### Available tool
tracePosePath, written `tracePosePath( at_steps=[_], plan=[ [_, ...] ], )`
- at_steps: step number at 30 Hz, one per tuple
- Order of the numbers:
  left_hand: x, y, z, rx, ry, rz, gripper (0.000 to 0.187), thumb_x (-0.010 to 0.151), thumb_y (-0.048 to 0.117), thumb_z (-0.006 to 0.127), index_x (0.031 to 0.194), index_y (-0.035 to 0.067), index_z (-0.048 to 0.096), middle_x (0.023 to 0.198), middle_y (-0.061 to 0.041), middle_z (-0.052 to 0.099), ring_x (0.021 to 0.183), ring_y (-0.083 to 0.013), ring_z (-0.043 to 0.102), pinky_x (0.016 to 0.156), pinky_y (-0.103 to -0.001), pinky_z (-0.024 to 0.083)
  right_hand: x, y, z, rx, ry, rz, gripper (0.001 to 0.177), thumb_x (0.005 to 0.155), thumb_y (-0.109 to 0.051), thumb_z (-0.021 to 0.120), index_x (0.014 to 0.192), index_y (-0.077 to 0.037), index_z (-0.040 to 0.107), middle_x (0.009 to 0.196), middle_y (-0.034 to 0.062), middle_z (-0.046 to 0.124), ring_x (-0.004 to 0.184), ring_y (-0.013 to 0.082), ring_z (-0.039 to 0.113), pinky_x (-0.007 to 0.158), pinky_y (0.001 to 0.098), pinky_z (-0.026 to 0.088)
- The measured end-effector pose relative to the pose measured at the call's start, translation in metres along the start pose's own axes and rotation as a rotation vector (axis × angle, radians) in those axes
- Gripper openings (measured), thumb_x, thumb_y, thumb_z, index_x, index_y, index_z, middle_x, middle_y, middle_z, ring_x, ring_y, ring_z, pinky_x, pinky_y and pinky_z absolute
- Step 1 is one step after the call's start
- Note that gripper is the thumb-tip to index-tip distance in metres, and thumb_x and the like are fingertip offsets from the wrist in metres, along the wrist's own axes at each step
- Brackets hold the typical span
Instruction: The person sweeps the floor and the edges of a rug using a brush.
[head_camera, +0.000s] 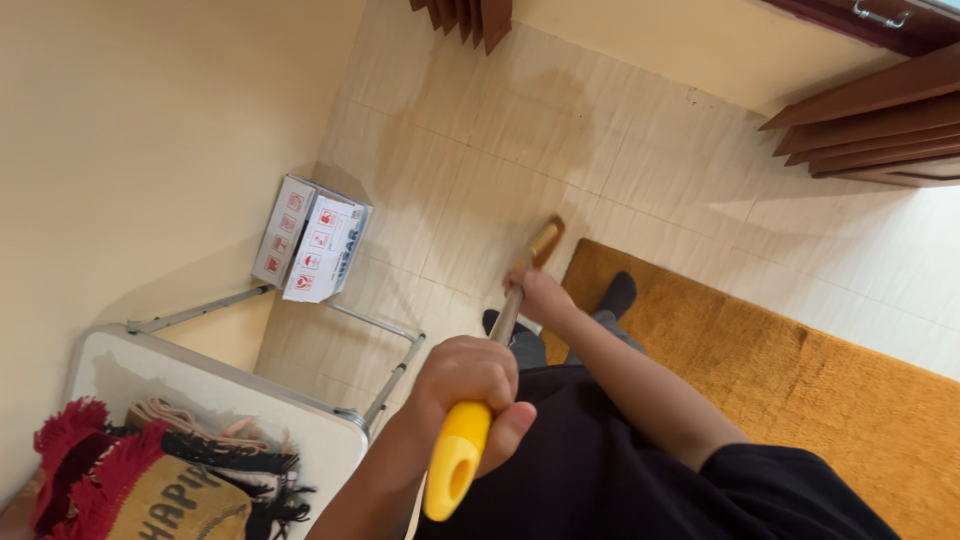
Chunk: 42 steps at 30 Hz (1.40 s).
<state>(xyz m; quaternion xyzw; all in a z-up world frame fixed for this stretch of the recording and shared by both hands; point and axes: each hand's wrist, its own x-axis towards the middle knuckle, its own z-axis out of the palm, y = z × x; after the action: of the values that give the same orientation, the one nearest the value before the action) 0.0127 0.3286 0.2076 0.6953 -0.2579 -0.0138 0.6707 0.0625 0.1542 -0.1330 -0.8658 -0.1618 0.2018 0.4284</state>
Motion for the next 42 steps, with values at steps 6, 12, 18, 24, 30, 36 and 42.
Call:
tracePosePath(
  at_steps=[6,12,18,24,30,36,42],
  plan=[
    [-0.009,0.001,-0.024,0.058,0.054,0.106,0.031,0.082,0.001,0.07,0.073,0.011,0.042,0.065,-0.005,0.046,0.055,-0.0228,0.051,0.055,-0.033,0.04,0.048,-0.021,0.0,-0.056,0.139,-0.056,0.018,0.078,-0.003,0.069,0.096,-0.005,0.069,0.093,0.0144,0.073,0.089,0.0364,0.069,0.079,0.0429,0.054],
    [-0.018,0.01,-0.039,-0.177,0.234,0.287,0.026,0.089,0.005,0.069,0.073,0.008,0.049,0.062,-0.003,0.052,0.051,-0.0183,0.05,0.051,-0.034,0.042,0.034,-0.071,-0.019,0.001,0.199,-0.037,0.02,0.081,0.001,0.068,0.1,-0.004,0.068,0.095,0.0156,0.071,0.091,0.0361,0.069,0.078,0.0421,0.054],
    [-0.028,-0.005,-0.023,-0.33,0.271,0.327,0.022,0.093,0.007,0.066,0.078,0.006,0.051,0.066,-0.004,0.053,0.056,-0.0186,0.052,0.055,-0.035,0.048,-0.017,-0.06,-0.051,0.131,0.422,0.037,0.031,0.077,0.004,0.067,0.107,-0.004,0.066,0.107,0.0159,0.069,0.098,0.0344,0.071,0.085,0.0392,0.056],
    [-0.04,-0.055,0.019,-0.348,0.188,0.037,0.021,0.104,0.016,0.063,0.089,0.006,0.054,0.085,-0.007,0.06,0.082,-0.021,0.061,0.117,-0.048,0.047,-0.057,0.014,-0.072,-0.161,0.603,0.136,0.025,0.084,0.009,0.065,0.106,-0.002,0.067,0.113,0.0193,0.067,0.104,0.0389,0.065,0.091,0.0416,0.053],
    [-0.039,-0.091,0.051,-0.298,0.109,-0.115,0.025,0.107,0.015,0.066,0.091,0.007,0.049,0.086,-0.002,0.058,0.083,-0.0196,0.061,0.122,-0.048,0.045,-0.058,0.092,-0.05,-0.177,0.452,0.264,0.029,0.075,0.008,0.067,0.102,-0.004,0.069,0.1,0.0178,0.068,0.095,0.0374,0.068,0.085,0.0432,0.054],
    [-0.024,-0.068,0.025,-0.167,0.212,-0.012,0.03,0.105,0.019,0.068,0.085,0.01,0.047,0.079,-0.002,0.056,0.077,-0.0178,0.057,0.094,-0.039,0.054,0.002,0.061,-0.025,-0.067,0.275,0.012,0.017,0.083,0.002,0.066,0.098,-0.006,0.068,0.099,0.0176,0.069,0.097,0.0409,0.065,0.085,0.0454,0.053],
    [0.011,-0.036,0.004,-0.002,0.191,0.143,0.038,0.102,0.032,0.073,0.085,0.009,0.048,0.077,-0.002,0.054,0.07,-0.0201,0.056,0.073,-0.035,0.052,0.061,-0.024,-0.051,0.035,0.193,-0.047,0.014,0.09,-0.001,0.063,0.103,-0.006,0.065,0.105,0.0144,0.067,0.097,0.0358,0.066,0.087,0.0435,0.053]
  ],
)
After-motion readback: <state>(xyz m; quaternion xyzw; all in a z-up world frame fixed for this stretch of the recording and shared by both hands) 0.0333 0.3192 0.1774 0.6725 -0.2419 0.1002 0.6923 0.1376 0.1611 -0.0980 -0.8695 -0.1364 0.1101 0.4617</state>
